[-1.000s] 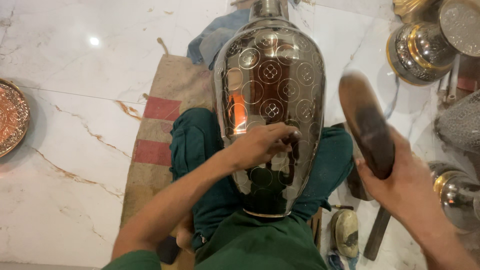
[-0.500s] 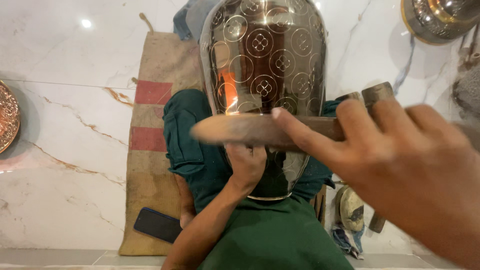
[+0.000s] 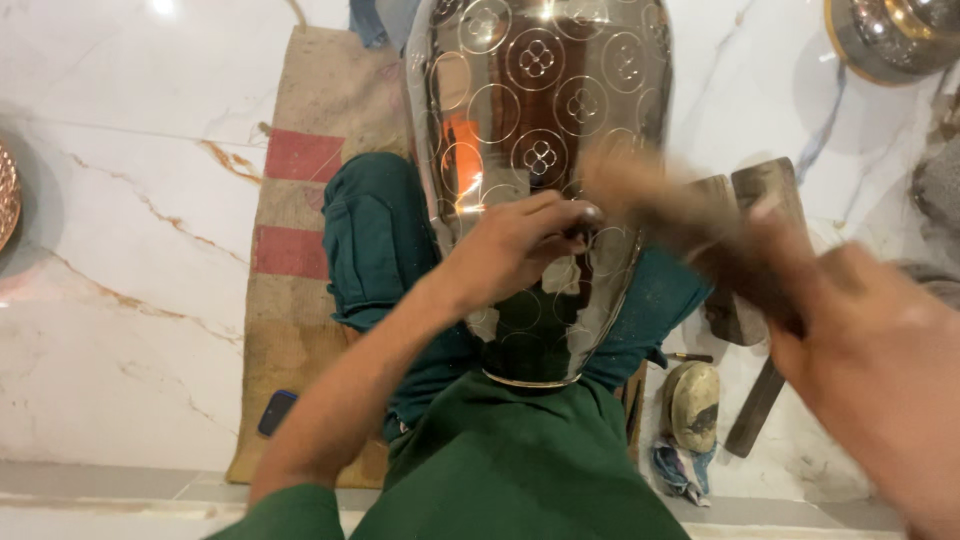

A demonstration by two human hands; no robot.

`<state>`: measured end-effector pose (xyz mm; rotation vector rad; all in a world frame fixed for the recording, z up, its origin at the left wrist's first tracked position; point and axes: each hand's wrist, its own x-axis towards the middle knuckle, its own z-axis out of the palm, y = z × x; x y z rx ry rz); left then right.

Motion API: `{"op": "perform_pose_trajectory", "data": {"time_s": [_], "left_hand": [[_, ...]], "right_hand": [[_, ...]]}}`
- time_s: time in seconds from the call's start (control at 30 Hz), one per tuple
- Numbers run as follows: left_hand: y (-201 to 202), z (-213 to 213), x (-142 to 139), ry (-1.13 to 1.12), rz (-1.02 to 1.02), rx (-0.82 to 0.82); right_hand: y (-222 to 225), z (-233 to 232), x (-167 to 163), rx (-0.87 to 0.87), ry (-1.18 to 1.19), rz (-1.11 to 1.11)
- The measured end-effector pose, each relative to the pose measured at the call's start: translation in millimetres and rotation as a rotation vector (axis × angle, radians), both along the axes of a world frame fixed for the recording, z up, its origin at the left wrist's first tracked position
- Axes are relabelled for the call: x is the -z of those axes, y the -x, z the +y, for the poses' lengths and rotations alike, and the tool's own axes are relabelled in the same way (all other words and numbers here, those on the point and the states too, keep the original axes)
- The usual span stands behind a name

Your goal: The person uses a hammer and chisel to emboss a repeating circular pattern onto the surface of a large metal vessel. They hold the chisel against the metal and strike it repeatedly with the hammer, moving systematically across the vessel's body.

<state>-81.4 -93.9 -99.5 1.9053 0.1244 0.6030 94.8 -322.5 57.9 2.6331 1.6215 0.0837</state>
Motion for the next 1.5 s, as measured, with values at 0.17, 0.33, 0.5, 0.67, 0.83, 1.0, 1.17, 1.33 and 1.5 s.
{"op": "perform_pose_trajectory", "data": {"time_s": [0.17, 0.33, 0.5, 0.67, 0.83, 1.0, 1.17, 1.33, 1.5], "left_hand": [[-23.8, 26.8, -12.1, -0.104, 0.002, 0.336], [-39.1, 30.5, -11.9, -0.125, 0.068, 0.257], [-49.8, 38.2, -11.5, -0.278, 0.031, 0.399], [-56.5, 42.0, -18.5, -0.33, 0.23, 0.501], [-58.0, 41.9, -21.1, -0.342, 0.14, 0.543], [-57.1, 42.8, -18.0, -0.371, 0.047, 0.542], [-46.4, 40.1, -13.9, -0.3, 0.062, 0.473], [-27.5, 35.3, -2.5, -0.223, -0.004, 0.277], [-14.7, 18.2, 8.1, -0.078, -0.032, 0.037]], "right_hand": [[14.4, -48.1, 75.1, 0.113, -0.153, -0.003], [18.0, -53.1, 122.7, 0.206, -0.53, 0.308], [32.8, -37.3, 132.2, 0.535, -0.165, 0.504], [35.8, -40.4, 135.4, 0.528, -0.034, 0.419], [26.4, -62.2, 147.7, 0.463, -0.812, 0.733], [23.4, -76.3, 157.6, 0.336, -0.611, 0.383], [11.5, -69.0, 141.3, 0.344, -0.64, 0.469], [-5.2, -35.4, 87.2, 0.108, -0.315, 0.123], [-12.5, 10.1, 15.6, -0.021, 0.098, -0.066]]}}
